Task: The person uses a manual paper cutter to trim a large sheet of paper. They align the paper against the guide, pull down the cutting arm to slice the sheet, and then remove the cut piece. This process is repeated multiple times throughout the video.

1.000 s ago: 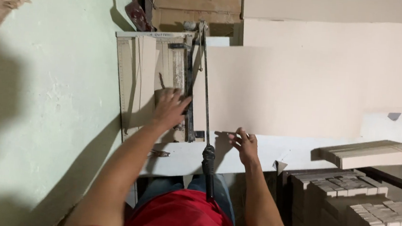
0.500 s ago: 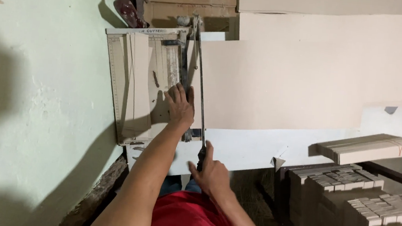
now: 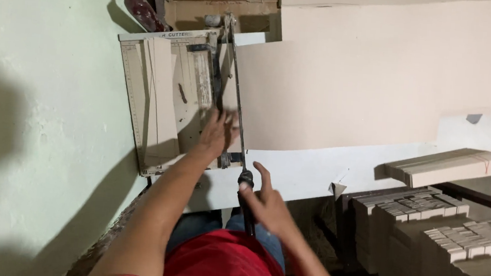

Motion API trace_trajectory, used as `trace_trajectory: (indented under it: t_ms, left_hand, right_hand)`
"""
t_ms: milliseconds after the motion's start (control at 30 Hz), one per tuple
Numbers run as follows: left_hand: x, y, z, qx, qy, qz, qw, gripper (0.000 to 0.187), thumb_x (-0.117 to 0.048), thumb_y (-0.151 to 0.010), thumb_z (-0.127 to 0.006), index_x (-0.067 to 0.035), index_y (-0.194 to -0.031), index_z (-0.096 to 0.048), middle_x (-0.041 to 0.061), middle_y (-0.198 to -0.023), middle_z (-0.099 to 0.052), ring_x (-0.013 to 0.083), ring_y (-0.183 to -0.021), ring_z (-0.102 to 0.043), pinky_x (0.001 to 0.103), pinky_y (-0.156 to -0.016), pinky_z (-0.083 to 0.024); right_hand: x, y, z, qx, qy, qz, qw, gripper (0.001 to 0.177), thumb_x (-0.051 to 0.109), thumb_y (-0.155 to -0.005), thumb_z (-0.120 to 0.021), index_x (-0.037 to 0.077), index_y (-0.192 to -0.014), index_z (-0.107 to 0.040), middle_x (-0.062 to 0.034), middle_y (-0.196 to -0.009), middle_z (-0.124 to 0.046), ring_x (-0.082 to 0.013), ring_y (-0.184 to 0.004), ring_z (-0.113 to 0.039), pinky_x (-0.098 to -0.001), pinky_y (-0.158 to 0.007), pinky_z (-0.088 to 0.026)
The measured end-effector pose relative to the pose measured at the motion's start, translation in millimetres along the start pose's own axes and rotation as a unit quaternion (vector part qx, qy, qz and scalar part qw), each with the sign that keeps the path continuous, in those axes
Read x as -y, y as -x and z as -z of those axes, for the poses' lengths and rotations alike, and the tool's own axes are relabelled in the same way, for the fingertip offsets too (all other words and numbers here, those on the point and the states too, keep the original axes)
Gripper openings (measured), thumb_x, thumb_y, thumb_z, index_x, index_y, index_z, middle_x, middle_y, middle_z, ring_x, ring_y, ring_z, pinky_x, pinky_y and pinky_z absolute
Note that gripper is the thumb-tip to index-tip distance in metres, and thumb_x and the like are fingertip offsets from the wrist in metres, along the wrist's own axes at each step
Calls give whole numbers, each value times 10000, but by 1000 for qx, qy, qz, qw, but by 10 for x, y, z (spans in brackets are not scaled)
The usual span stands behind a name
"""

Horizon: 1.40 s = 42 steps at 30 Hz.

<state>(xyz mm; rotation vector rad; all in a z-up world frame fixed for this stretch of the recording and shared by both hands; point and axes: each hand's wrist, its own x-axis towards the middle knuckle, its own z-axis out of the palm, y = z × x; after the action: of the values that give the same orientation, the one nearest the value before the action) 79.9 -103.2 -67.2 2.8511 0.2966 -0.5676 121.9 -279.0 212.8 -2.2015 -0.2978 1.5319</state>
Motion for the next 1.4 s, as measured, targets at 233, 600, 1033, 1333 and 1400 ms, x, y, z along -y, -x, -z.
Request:
trace_trajectory:
  t_ms: [233, 600, 1033, 1333, 1400]
  left_hand:
    - [382, 689, 651, -59, -91, -246, 963, 74, -278, -949, -596, -250, -931, -663, -5, -866, -663, 209, -783, -640, 416, -763, -508]
    - [1255, 1030, 745, 85, -133, -89, 983, 316, -422, -976, -614, -257, -1244, -582, 38, -1347, -487, 240, -1231, -563, 402, -1028, -463]
    - [-23, -34, 671, 153, 96, 164, 970, 1066, -453, -872, -756, -129, -1643, -94, 307, -1660, 7, 466, -1541, 6, 708, -1186, -14]
    - [-102, -128, 781, 202, -30, 187, 961, 1046, -479, -853, -741, -113, -1632, -146, 281, -1667, 26, 434, -1544, -13, 739, -1160, -37]
    - [-104, -86, 820, 199, -17, 186, 962, 1094, -456, -831, -771, -116, -1636, -112, 293, -1663, 30, 452, -1539, -9, 756, -1150, -26]
  right_hand:
    - [-1680, -1648, 219, -189, -493, -53, 847, 956, 536, -997, -635, 165, -1616, -8, -281, -1385, -504, -487, -1057, -654, -593, -887, -552]
    - [-2112, -1723, 241, -187, -575, -12, 796, 275, 390, -1040, -635, 164, -1141, -513, -39, -863, -631, -199, -726, -718, -345, -675, -668]
    - [-1831, -1863, 150, -140, -298, -68, 942, 301, 351, -1044, -602, 61, -1106, -648, -136, -891, -726, -296, -849, -761, -478, -767, -633]
    - [-55, -205, -352, -6, 198, -12, 980, 915, 609, -926, -504, 189, -1634, -105, -300, -955, -738, -488, -954, -733, -545, -790, -595]
    - [-458, -518, -672, -34, 199, -9, 979, 852, 498, -961, -535, 125, -1621, -145, -280, -928, -746, -465, -900, -749, -514, -747, -603]
